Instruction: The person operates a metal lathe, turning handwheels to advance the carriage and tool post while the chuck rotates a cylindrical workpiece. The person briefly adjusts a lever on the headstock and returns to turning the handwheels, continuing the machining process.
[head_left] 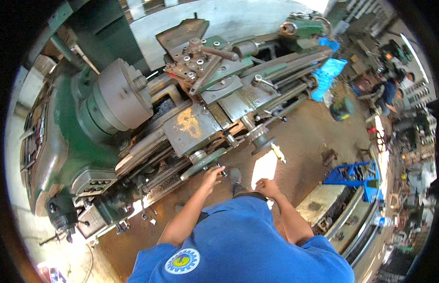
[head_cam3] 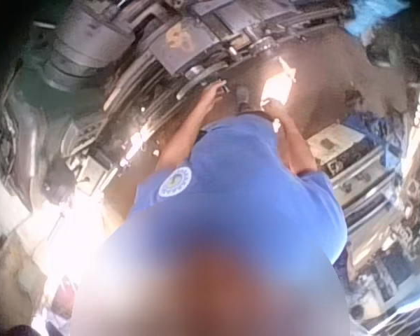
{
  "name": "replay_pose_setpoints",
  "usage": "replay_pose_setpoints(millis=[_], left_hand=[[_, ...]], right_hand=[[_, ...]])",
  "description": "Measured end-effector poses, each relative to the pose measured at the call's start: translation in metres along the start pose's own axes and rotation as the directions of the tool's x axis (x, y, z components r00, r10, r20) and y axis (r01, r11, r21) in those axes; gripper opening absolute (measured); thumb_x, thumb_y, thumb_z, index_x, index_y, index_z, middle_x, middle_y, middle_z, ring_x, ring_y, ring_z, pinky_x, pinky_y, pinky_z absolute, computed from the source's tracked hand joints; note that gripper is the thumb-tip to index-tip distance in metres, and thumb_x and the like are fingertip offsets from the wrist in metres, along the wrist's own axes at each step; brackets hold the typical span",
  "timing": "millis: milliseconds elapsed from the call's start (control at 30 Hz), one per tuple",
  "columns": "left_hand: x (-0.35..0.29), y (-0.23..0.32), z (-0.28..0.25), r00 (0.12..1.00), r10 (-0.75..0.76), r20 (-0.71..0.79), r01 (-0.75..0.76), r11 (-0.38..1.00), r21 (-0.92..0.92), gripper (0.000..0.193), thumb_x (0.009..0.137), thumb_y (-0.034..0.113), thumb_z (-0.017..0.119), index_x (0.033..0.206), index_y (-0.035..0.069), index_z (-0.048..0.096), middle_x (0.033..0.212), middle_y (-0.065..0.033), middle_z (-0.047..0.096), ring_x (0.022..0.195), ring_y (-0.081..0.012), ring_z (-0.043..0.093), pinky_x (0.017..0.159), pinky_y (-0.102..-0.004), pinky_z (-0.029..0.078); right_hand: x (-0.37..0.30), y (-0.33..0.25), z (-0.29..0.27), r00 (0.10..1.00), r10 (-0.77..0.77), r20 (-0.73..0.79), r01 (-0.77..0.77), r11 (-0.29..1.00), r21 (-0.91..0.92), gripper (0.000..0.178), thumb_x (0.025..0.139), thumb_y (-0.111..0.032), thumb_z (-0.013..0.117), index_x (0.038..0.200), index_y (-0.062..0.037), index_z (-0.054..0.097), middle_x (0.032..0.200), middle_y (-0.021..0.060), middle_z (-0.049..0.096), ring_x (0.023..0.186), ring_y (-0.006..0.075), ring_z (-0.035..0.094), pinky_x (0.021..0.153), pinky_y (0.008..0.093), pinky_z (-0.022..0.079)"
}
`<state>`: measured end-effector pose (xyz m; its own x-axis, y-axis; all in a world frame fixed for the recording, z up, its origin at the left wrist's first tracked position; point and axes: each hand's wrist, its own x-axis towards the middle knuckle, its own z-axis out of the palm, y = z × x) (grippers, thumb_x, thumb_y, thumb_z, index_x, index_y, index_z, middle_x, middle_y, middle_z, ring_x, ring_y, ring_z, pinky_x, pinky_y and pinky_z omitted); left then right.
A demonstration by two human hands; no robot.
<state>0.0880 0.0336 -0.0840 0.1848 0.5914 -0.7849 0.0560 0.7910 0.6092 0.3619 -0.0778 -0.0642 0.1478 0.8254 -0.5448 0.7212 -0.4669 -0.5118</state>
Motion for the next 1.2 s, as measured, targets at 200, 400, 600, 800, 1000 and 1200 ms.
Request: replay_pose_setpoints(millis=[200,400,600,800,1000,1200], left_hand=[[0.066,-0.004,0.036,0.974,-0.2,-0.107,0.19,0.977,-0.095,0.043,0.079,0.037,0.071,0.104,0.004,0.061,0.094,-0.0109,0.059,0.071,-0.0193,0.061,0.062,-0.0349,0.051],[0.039,0.033,0.073,0.96,-0.253,-0.117,0.168,0.859,-0.484,0.025,0.082,0.026,0.069,0.09,0.004,0.06,0.065,-0.0027,0.047,0.047,-0.0148,0.045,0.046,-0.0328,0.046],[-0.076,0.046,-0.008,0.96,-0.274,-0.05,0.214,0.841,-0.497,0.034,0.088,0.024,0.063,0.061,0.017,0.043,0.048,0.0062,0.028,0.041,-0.0105,0.028,0.06,-0.0319,0.042],[-0.02,-0.038,-0.055,0.85,-0.221,-0.478,0.034,0.929,-0.37,0.042,0.091,0.036,0.052,0.107,-0.002,0.061,0.057,-0.0028,0.051,0.047,-0.0142,0.048,0.042,-0.0287,0.036],[0.06,-0.069,-0.035,0.86,-0.116,-0.496,0.041,0.986,-0.159,0.046,0.083,0.036,0.063,0.11,0.0,0.06,0.077,-0.0094,0.064,0.066,-0.0211,0.062,0.056,-0.0352,0.048],[-0.048,-0.039,-0.047,0.847,0.067,-0.528,0.194,0.885,0.424,0.047,0.074,0.03,0.073,0.11,0.003,0.059,0.094,-0.0122,0.067,0.082,-0.0234,0.065,0.069,-0.0379,0.053]], right_hand=[[0.06,0.055,-0.051,0.993,0.01,-0.121,0.004,0.993,0.116,0.027,0.072,-0.021,0.073,0.096,-0.0072,0.069,0.074,0.0128,0.069,0.071,0.0232,0.068,0.066,0.0361,0.053],[0.11,0.074,-0.044,0.987,-0.125,-0.101,0.154,0.916,0.37,0.032,0.074,-0.02,0.074,0.098,-0.0007,0.067,0.07,0.0099,0.067,0.062,0.0154,0.065,0.06,0.0292,0.051],[0.13,0.045,-0.079,0.994,-0.049,-0.097,0.089,0.879,0.469,0.031,0.076,-0.004,0.069,0.105,0.003,0.064,0.082,0.0119,0.069,0.069,0.0158,0.065,0.06,0.0291,0.051],[0.173,-0.015,-0.139,0.991,-0.071,-0.112,0.125,0.783,0.609,0.051,0.076,0.0,0.064,0.126,-0.0011,0.052,0.098,0.011,0.064,0.087,0.0166,0.062,0.07,0.0301,0.052],[0.209,-0.051,-0.146,0.935,-0.349,0.056,0.336,0.927,0.164,0.048,0.069,-0.009,0.067,0.116,-0.0002,0.061,0.097,0.0163,0.068,0.09,0.0207,0.065,0.078,0.0321,0.051],[0.208,-0.063,-0.139,0.905,-0.425,-0.028,0.424,0.904,-0.056,0.035,0.074,-0.026,0.071,0.094,0.003,0.07,0.077,0.0188,0.069,0.073,0.0254,0.068,0.07,0.0346,0.051]])
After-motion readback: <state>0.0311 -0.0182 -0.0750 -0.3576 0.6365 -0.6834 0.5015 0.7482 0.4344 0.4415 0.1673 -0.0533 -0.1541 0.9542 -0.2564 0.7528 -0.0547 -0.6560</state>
